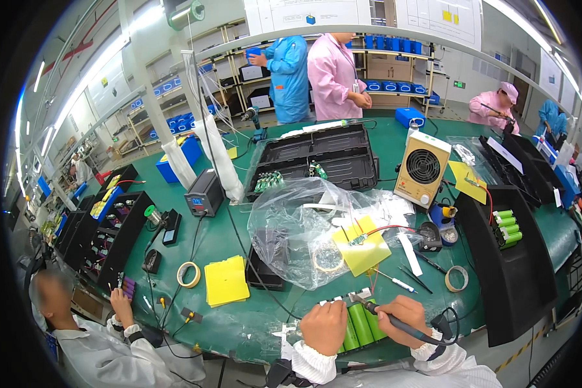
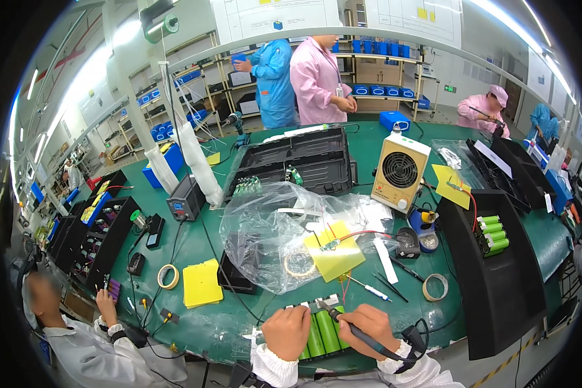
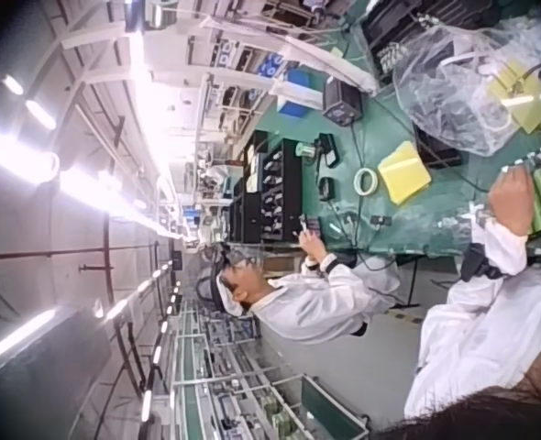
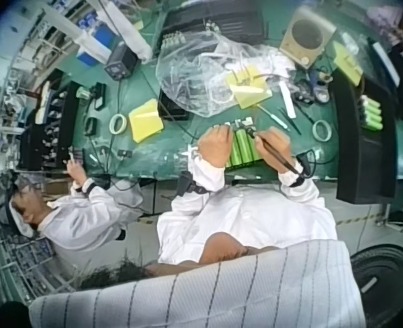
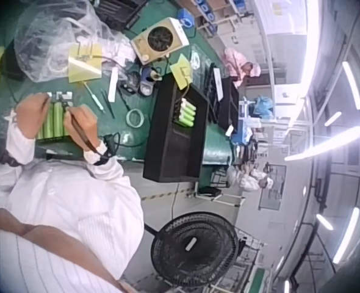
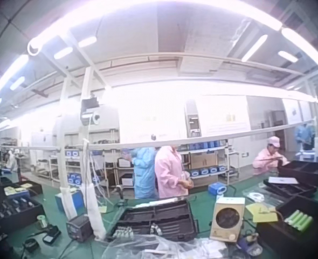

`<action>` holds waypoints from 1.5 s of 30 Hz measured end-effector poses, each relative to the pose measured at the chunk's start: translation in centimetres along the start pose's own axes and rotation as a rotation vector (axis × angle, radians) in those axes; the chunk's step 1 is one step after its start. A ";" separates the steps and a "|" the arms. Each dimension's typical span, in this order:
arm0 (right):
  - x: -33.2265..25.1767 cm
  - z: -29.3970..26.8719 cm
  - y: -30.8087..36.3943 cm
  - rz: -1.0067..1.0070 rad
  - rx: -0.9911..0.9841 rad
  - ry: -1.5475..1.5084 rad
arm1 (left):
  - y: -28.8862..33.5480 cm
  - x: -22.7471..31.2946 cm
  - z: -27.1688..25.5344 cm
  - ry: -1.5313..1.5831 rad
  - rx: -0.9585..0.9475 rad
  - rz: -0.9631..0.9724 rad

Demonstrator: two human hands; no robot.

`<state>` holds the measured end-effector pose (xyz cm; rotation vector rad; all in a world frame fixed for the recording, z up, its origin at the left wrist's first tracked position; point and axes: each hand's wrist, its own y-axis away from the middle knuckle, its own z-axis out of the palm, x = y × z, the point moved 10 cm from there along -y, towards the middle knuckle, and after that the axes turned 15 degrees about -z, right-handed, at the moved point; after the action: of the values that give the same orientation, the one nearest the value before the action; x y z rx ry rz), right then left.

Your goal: Soldering connectors and wires onto battery packs at an industrial workbench.

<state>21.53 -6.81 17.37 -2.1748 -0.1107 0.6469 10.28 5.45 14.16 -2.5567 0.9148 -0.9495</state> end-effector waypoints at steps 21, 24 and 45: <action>-0.7 0.7 0.2 -0.173 -0.111 0.028 | 1.2 -1.4 -2.4 0.055 0.070 -0.003; 0.6 0.0 0.8 -0.082 -0.006 0.019 | 0.9 -1.1 -1.7 0.098 0.035 0.013; 1.5 -0.1 1.7 -0.051 0.096 0.040 | 0.2 -0.2 -0.7 0.060 0.017 0.074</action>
<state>22.66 -7.51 15.58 -2.0848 -0.1116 0.5683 9.66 5.42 14.49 -2.4738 1.0067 -1.0132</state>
